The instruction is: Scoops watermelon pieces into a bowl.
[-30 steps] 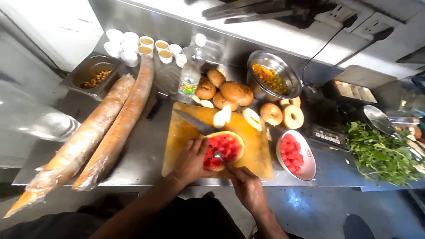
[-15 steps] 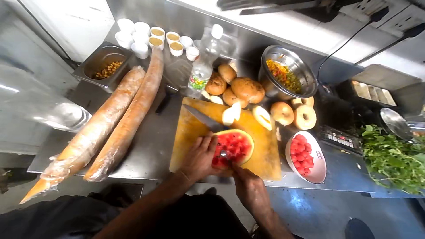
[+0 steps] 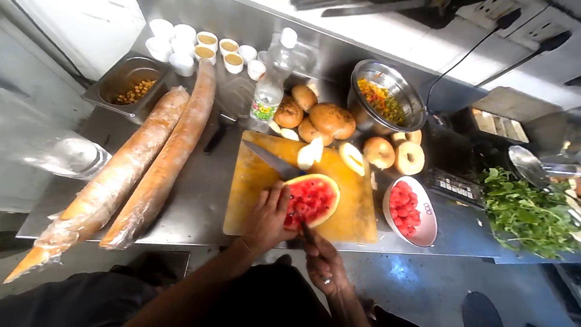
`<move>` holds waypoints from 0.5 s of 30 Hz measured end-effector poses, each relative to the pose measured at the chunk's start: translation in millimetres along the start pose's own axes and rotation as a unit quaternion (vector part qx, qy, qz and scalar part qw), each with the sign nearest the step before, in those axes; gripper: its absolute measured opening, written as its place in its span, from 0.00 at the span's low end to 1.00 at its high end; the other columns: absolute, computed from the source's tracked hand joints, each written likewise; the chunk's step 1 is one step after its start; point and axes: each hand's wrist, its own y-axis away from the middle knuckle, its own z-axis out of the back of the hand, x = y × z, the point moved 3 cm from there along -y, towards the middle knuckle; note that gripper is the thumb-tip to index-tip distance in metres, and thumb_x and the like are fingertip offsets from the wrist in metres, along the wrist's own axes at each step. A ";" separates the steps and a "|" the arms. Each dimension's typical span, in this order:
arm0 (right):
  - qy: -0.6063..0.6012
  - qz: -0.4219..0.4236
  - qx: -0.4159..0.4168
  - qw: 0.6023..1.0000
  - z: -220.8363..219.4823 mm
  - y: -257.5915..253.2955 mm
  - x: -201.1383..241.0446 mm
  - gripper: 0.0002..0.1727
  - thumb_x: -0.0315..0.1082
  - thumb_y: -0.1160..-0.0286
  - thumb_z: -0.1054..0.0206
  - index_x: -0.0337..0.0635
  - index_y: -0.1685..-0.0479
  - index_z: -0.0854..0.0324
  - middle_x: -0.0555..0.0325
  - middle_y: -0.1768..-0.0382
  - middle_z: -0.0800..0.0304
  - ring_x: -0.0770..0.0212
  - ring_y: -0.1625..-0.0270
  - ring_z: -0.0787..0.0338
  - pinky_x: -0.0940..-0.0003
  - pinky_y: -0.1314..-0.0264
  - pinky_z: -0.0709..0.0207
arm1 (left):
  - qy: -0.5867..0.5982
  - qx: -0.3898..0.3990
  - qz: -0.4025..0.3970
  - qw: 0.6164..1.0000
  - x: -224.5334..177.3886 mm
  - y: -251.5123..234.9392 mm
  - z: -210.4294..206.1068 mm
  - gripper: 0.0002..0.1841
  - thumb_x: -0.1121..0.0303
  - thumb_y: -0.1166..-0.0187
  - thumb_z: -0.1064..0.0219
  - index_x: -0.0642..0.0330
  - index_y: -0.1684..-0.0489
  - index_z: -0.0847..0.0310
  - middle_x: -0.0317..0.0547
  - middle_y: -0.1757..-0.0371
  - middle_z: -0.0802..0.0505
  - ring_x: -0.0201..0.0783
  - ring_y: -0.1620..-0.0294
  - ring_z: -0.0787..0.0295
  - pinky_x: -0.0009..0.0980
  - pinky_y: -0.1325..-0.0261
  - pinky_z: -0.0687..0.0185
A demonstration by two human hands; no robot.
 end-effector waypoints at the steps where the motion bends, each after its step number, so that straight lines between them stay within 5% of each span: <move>1: -0.003 0.007 0.016 1.000 1.1 0.4 0.7 0.17 0.37 0.17 0.33 0.36 0.38 0.20 0.58 0.69 0.12 0.73 0.84 0.17 0.82 0.83 0.21 | 0.006 0.002 0.005 1.000 0.1 -0.4 0.1 0.63 0.34 0.56 0.15 0.63 0.14 0.34 0.60 0.13 0.31 0.62 0.21 0.27 0.49 0.27 0.23; 4: 0.086 0.090 -0.020 0.992 -6.9 12.9 22.2 0.19 0.39 0.17 0.33 0.35 0.36 0.20 0.58 0.72 0.13 0.73 0.87 0.20 0.81 0.87 0.24 | 0.023 0.013 0.006 1.000 5.6 -1.0 1.1 0.64 0.32 0.56 0.15 0.62 0.14 0.34 0.59 0.13 0.30 0.61 0.20 0.28 0.51 0.24 0.25; 6: 0.249 0.233 -0.125 0.932 -19.2 37.1 60.5 0.15 0.37 0.13 0.40 0.36 0.40 0.19 0.56 0.74 0.12 0.75 0.88 0.23 0.83 0.89 0.28 | 0.051 0.032 0.012 0.998 6.7 -4.7 2.2 0.63 0.32 0.54 0.15 0.61 0.13 0.34 0.59 0.12 0.32 0.62 0.19 0.30 0.54 0.23 0.26; 8: 0.445 0.375 -0.243 0.776 -34.2 67.5 102.8 0.14 0.33 0.12 0.45 0.40 0.36 0.21 0.59 0.73 0.10 0.75 0.85 0.21 0.81 0.85 0.27 | 0.081 0.023 0.019 0.996 12.6 -3.1 3.5 0.62 0.33 0.56 0.14 0.61 0.15 0.31 0.59 0.12 0.32 0.64 0.20 0.28 0.58 0.25 0.25; 10: 0.582 0.461 -0.346 0.574 -37.7 94.6 139.7 0.18 0.33 0.15 0.40 0.38 0.31 0.23 0.62 0.70 0.10 0.72 0.81 0.18 0.76 0.80 0.21 | 0.100 0.003 0.022 0.995 21.4 1.7 0.4 0.63 0.32 0.57 0.14 0.60 0.14 0.32 0.59 0.12 0.32 0.64 0.21 0.27 0.59 0.26 0.24; 12: 0.692 0.417 -0.459 0.370 -21.7 108.6 167.9 0.21 0.34 0.16 0.39 0.33 0.30 0.21 0.52 0.69 0.10 0.61 0.77 0.14 0.61 0.74 0.17 | 0.118 -0.001 0.042 0.992 28.0 5.2 -2.5 0.65 0.32 0.57 0.14 0.58 0.11 0.36 0.60 0.11 0.33 0.64 0.19 0.28 0.59 0.24 0.25; 13: 0.722 0.353 -0.502 0.319 -10.1 110.6 175.7 0.19 0.34 0.16 0.37 0.34 0.31 0.18 0.43 0.66 0.08 0.48 0.71 0.09 0.45 0.66 0.16 | 0.133 0.002 0.050 0.990 28.7 6.6 -1.9 0.66 0.34 0.57 0.12 0.58 0.10 0.39 0.60 0.11 0.34 0.64 0.17 0.29 0.60 0.24 0.25; 15: 0.733 0.287 -0.545 0.289 7.6 113.5 180.1 0.17 0.35 0.15 0.36 0.38 0.33 0.14 0.39 0.65 0.06 0.40 0.67 0.08 0.35 0.60 0.18 | 0.157 0.010 0.061 0.986 27.8 6.7 1.0 0.69 0.40 0.59 0.09 0.56 0.07 0.45 0.61 0.11 0.36 0.62 0.17 0.29 0.60 0.26 0.23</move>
